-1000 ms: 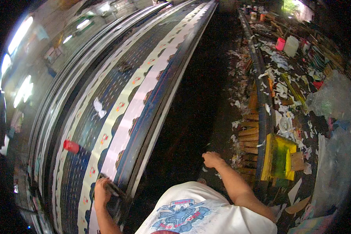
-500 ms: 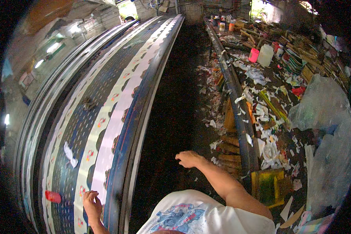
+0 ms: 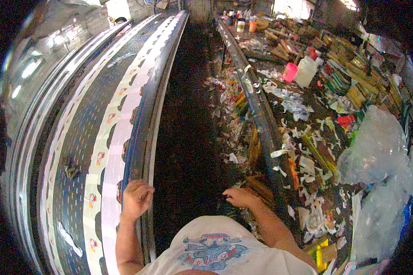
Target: The person aligns a stencil on a long fabric roll, retrieves a squeegee, and pours black ink into a screen printing frame. They then spread the ink across the screen with the squeegee and press the screen onto the fabric to transfer the pattern.
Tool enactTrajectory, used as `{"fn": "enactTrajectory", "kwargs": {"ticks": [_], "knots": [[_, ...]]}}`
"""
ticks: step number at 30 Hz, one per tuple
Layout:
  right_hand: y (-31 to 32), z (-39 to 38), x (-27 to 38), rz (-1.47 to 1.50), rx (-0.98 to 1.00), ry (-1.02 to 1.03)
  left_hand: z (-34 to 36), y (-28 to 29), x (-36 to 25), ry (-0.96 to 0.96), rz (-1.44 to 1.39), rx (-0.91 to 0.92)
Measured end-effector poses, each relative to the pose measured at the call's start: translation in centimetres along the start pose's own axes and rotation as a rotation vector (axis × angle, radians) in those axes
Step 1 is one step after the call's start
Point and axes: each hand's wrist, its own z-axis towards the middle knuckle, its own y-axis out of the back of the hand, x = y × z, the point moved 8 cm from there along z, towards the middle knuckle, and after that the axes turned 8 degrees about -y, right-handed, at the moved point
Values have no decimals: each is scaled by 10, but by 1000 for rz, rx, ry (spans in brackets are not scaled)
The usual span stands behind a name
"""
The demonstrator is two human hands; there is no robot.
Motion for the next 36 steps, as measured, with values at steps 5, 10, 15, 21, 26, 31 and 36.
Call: {"fn": "enactTrajectory", "kwargs": {"ticks": [5,10,15,21,26,31,36], "knots": [[79,84,-84,105,-126,-90,151,-107,34,-195,-160,-49],[177,194,-124,117,-211,-23,264,-188,73,-161,-236,57],[311,289,-74,112,-339,289,322,-216,141,-20,-165,15],[419,408,-43,156,-217,423,327,-271,256,355,-167,-32],[514,542,-43,91,-307,515,399,-299,355,344,-101,-74],[619,653,-49,-3,-372,518,528,-347,476,296,-189,-168],[717,725,-74,28,-422,402,704,-401,542,61,-317,-56]]}}
